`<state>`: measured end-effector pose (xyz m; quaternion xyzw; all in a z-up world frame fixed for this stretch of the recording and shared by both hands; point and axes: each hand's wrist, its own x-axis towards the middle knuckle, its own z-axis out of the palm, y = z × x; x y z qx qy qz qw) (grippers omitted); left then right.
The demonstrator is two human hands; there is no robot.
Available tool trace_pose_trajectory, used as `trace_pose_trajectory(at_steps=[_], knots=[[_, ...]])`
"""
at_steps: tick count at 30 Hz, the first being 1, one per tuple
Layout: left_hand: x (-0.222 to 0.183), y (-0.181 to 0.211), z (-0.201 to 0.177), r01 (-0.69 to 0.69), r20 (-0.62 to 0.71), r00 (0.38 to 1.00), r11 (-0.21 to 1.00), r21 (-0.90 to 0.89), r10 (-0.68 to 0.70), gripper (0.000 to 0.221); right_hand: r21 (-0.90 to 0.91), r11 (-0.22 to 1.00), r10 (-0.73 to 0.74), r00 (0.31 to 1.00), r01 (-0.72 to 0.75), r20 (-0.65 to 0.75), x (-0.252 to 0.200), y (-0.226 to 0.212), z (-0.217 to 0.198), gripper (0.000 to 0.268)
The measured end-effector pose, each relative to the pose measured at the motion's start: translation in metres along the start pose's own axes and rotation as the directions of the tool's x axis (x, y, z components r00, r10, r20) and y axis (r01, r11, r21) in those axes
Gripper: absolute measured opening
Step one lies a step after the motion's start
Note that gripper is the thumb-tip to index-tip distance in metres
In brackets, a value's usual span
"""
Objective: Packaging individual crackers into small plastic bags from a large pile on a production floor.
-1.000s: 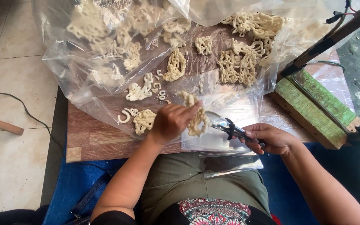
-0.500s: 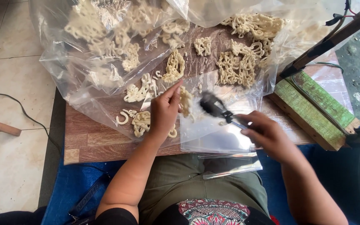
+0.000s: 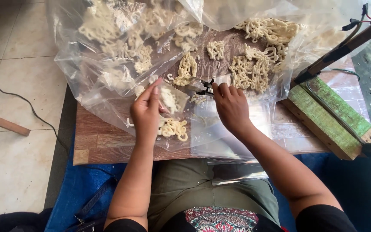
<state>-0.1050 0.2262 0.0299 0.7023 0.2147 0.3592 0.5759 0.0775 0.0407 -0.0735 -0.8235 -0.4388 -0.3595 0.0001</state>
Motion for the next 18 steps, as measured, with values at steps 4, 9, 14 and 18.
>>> trace_pose_trajectory(at_steps=[4,9,14,18], knots=[[0.001,-0.019,0.010,0.010,0.026,1.000,1.000,0.012,-0.011,0.029,0.212,0.969,0.118,0.991,-0.128,0.059,0.012,0.012,-0.010,0.039],[0.004,-0.032,0.021,0.077,0.081,0.994,0.997,-0.028,-0.075,0.028,0.782,-0.204,0.251,0.740,-0.590,0.624,-0.022,0.057,-0.076,0.030],[0.005,-0.038,0.040,0.031,0.134,0.991,0.999,-0.028,-0.027,0.028,0.502,-0.732,0.007,0.732,-0.460,0.681,-0.108,0.059,-0.063,0.026],[0.006,-0.061,0.047,0.118,0.184,0.978,0.989,-0.088,-0.100,0.028,0.385,-0.787,-0.046,0.668,-0.482,0.743,-0.139,0.046,-0.026,0.029]])
